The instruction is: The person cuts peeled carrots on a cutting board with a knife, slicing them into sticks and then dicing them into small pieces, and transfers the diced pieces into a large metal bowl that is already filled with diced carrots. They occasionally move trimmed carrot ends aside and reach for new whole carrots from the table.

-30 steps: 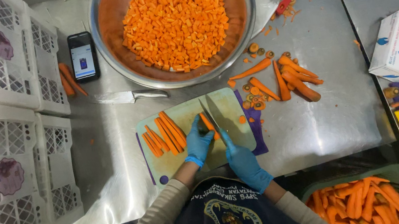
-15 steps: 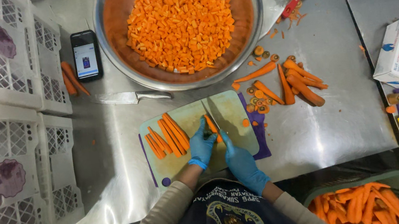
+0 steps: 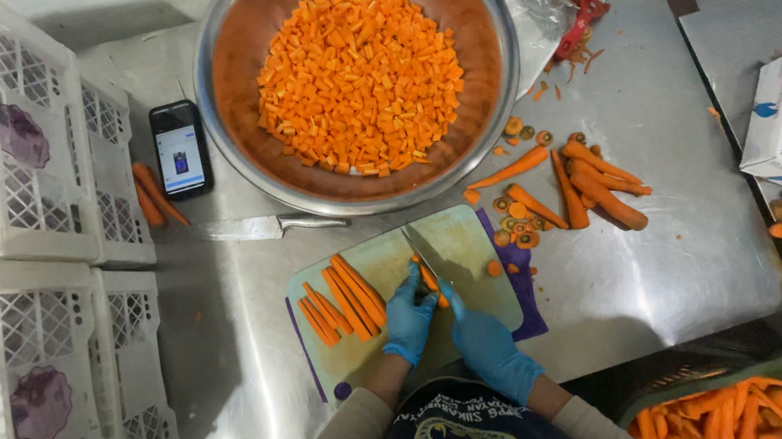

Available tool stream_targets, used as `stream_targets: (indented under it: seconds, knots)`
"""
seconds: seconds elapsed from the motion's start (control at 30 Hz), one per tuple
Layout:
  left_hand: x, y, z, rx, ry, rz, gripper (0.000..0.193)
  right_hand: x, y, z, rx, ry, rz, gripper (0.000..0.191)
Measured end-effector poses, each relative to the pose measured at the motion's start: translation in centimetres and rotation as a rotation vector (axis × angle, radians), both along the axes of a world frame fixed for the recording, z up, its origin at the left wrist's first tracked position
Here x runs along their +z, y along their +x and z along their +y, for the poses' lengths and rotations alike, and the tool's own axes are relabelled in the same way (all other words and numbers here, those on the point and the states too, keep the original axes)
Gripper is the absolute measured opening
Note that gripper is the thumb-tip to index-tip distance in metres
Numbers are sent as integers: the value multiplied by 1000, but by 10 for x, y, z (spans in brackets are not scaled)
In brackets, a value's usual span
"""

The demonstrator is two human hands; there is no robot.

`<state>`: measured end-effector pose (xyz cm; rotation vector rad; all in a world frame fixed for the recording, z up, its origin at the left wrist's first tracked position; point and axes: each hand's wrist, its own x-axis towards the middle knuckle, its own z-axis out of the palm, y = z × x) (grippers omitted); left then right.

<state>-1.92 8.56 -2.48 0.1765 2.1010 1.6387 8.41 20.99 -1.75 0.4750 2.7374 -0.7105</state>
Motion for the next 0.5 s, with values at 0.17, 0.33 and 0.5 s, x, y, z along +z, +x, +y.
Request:
stream_targets:
  seconds: [0.17, 0.33, 0.5]
  knots:
    - [0, -1, 1, -13, -44, 76, 73, 6, -1, -2, 11, 37, -61, 77]
    - [12, -27, -1, -117, -301, 671, 69, 6, -1, -2, 2, 11, -51, 79]
    - [6, -61, -2, -460, -479, 663, 85, 5, -5, -4, 48, 80, -95, 82]
